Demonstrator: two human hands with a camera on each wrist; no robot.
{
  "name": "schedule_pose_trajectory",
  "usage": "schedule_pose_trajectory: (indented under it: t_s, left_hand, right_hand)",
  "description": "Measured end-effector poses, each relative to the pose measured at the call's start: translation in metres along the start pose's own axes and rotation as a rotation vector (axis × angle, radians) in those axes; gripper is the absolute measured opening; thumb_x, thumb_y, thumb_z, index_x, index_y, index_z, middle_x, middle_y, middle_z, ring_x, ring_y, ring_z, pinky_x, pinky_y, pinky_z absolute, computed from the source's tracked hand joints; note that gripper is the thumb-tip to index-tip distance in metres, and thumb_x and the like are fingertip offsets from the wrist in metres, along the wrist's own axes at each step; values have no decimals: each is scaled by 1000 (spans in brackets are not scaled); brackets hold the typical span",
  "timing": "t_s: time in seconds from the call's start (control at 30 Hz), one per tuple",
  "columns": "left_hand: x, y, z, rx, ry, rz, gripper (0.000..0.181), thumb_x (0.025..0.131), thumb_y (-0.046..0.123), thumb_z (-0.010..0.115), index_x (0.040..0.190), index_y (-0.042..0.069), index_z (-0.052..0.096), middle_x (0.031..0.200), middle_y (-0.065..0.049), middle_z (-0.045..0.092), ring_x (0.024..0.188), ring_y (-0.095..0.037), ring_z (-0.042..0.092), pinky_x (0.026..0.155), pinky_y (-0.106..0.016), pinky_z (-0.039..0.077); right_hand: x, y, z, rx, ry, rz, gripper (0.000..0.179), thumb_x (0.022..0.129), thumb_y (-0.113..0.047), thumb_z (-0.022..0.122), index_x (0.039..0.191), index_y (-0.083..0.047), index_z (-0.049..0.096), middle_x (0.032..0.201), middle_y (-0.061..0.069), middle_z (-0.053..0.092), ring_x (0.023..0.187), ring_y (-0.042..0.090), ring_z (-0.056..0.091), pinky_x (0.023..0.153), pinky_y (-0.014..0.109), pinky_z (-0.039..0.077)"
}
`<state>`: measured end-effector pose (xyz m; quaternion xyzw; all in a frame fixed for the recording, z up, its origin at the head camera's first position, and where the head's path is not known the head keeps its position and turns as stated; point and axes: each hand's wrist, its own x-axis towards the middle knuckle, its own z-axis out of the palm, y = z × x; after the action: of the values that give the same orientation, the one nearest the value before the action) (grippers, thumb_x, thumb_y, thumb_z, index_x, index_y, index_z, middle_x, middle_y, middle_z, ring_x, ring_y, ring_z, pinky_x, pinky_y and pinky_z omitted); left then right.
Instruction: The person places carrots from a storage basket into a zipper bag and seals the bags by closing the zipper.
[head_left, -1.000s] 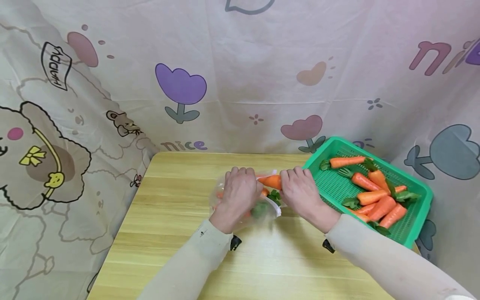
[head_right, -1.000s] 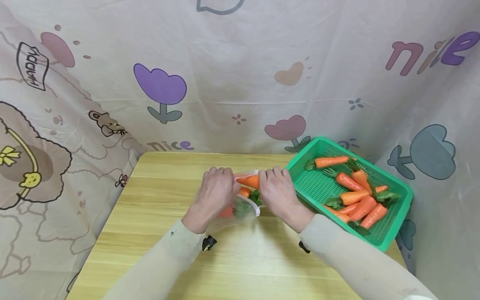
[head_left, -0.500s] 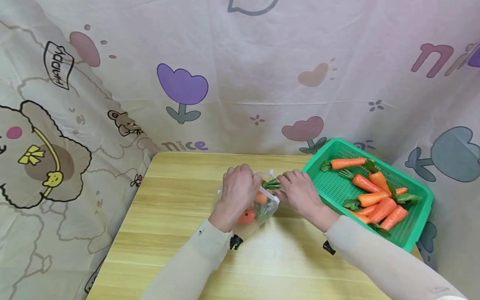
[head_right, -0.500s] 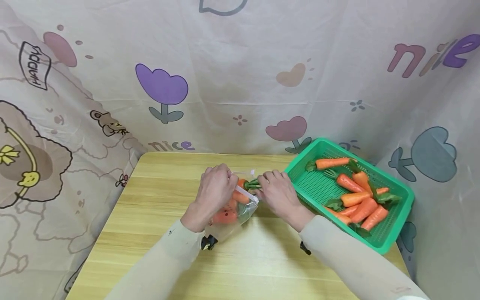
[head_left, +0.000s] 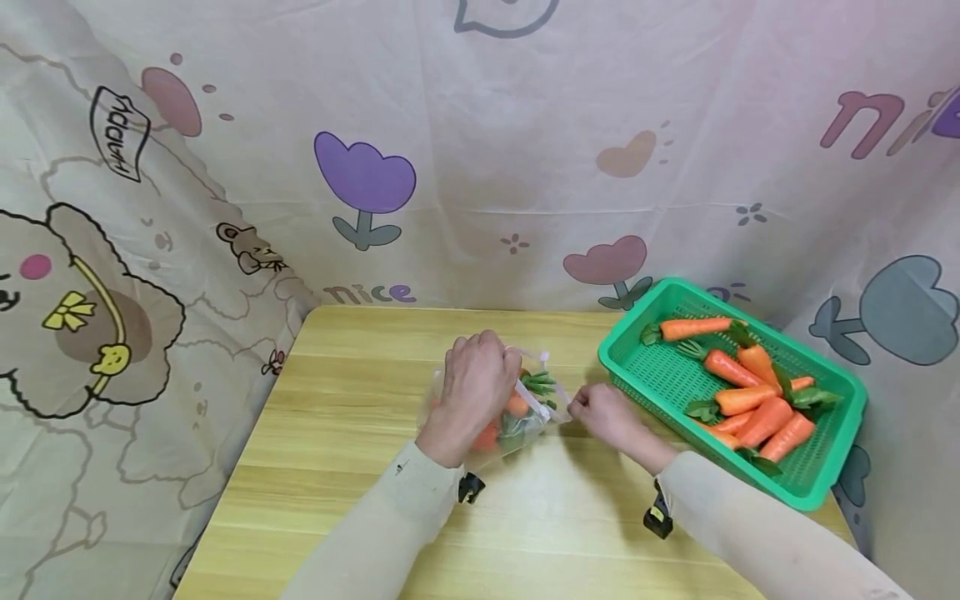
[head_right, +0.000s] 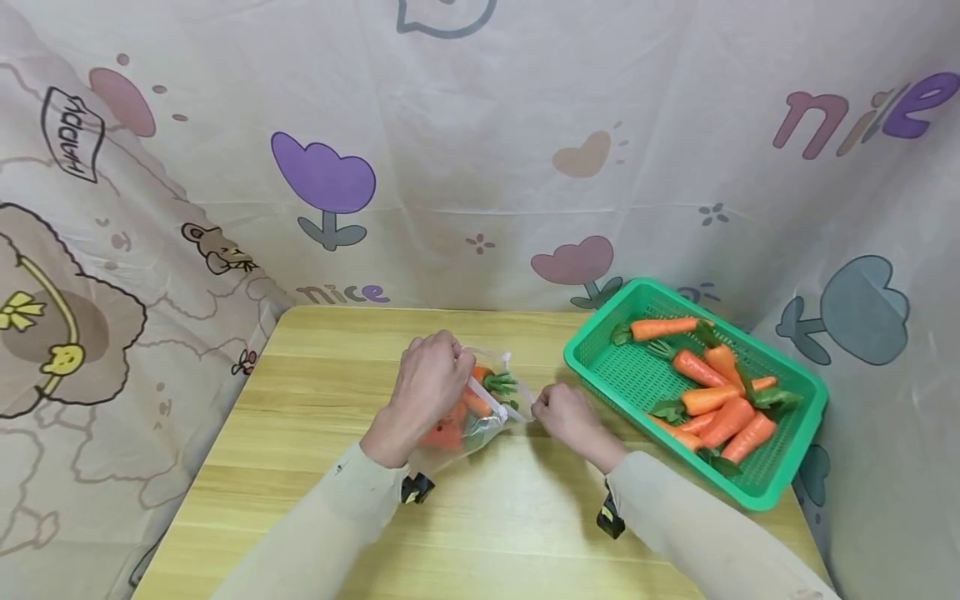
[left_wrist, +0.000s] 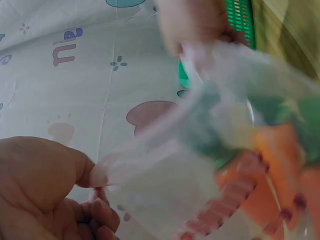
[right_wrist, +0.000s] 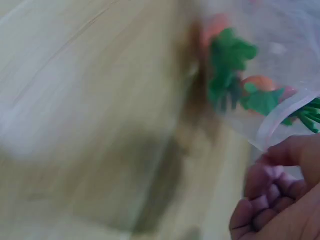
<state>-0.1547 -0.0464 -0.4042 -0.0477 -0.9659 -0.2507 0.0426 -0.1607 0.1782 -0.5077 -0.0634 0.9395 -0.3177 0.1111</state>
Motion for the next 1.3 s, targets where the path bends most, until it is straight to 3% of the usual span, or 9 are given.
schedule_pose_trajectory:
  t_s: [0.13, 0.23, 0.43, 0.63, 0.7, 0.9, 1.13, 1.3]
  left_hand:
    - [1, 2, 0, 39, -44, 29, 26, 99, 23, 57, 75, 14, 56, 72, -1, 56, 73, -25, 50, 72, -38, 42]
    - [1, 4, 0, 78, -61, 62, 23, 98, 24, 64, 77, 14, 59, 74, -1, 59, 75, -25, 52, 75, -40, 44]
    - [0, 5, 0, 174, -25, 103, 19, 95, 24, 68, 85, 9, 64, 75, -3, 60, 76, -25, 52, 73, -38, 43]
    - [2, 3, -2, 467, -17, 214, 22, 92, 21, 72, 79, 10, 59, 71, -2, 57, 72, -24, 50, 68, -38, 40]
    - [3, 1, -2, 527, -28, 250, 21, 92, 18, 71, 77, 10, 59, 71, -2, 57, 72, -23, 50, 66, -37, 41]
    - [7, -1, -1, 545, -108, 318, 16, 94, 17, 71, 83, 10, 62, 77, -3, 62, 76, -23, 51, 68, -36, 42]
    - [11, -1, 2, 588, -33, 384, 16, 96, 19, 68, 84, 10, 61, 76, -3, 59, 75, -22, 49, 67, -35, 42]
    - [9, -3, 3, 620, -12, 413, 27, 95, 25, 71, 79, 11, 54, 70, -1, 48, 70, -21, 42, 62, -32, 33]
  right_hand:
    - [2, -16, -15, 176, 70, -27, 15, 95, -14, 62, 84, -6, 69, 72, 2, 63, 60, 14, 52, 58, 30, 43]
    - [3, -31, -25, 207, 130, -72, 13, 93, -14, 61, 83, -8, 68, 72, 2, 62, 62, 15, 52, 61, 32, 43]
    - [-2, -49, -33, 103, 167, -111, 10, 92, -16, 63, 84, -12, 68, 72, -2, 63, 62, 14, 54, 63, 32, 44]
    - [-5, -57, -32, -18, 232, -202, 10, 88, -15, 66, 79, -14, 65, 69, -3, 61, 61, 13, 53, 58, 33, 43]
    - [-5, -56, -29, -71, 255, -219, 11, 87, -14, 68, 77, -15, 64, 69, -4, 61, 62, 13, 54, 59, 33, 44]
    - [-4, -54, -25, -137, 299, -260, 11, 86, -13, 68, 75, -15, 64, 70, -4, 61, 64, 13, 55, 63, 36, 47]
    - [-3, -52, -25, -177, 338, -278, 11, 86, -13, 69, 76, -13, 64, 70, -3, 61, 63, 16, 55, 74, 44, 47]
    - [-4, -44, -23, -262, 356, -274, 12, 85, -14, 70, 75, -12, 63, 68, -1, 60, 64, 19, 58, 75, 46, 45]
